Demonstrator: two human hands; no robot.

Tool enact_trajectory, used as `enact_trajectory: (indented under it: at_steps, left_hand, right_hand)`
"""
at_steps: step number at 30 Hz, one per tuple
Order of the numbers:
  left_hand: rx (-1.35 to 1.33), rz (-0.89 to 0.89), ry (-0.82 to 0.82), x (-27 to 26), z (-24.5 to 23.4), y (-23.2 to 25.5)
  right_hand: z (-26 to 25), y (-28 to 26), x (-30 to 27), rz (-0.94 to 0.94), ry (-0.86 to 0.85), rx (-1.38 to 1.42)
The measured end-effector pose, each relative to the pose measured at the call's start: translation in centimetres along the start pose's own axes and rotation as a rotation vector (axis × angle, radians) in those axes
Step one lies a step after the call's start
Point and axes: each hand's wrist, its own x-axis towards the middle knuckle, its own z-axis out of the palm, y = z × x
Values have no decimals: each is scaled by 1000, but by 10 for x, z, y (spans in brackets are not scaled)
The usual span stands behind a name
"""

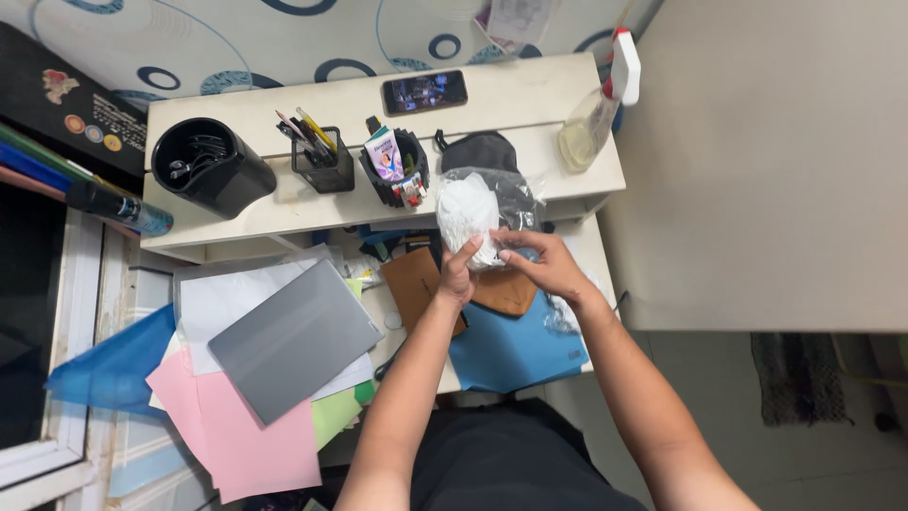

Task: The person is sorting through the contents of a small pouch and organizing various items on a cluttered desk, including papers and a watch.

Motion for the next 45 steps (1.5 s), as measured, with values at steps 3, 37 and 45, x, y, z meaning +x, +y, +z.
enact_trajectory:
  at_steps: [3,37,45]
  left_hand:
    - [-36,12,36,4,7,-13]
    - [512,433,37,-14,17,25]
    - [1057,359,154,-23,42,82]
  right_hand:
    - [-24,7,6,7,-60,44]
    - [-93,70,64,-68,-131,199]
    - [-92,42,48,10,-205,-9]
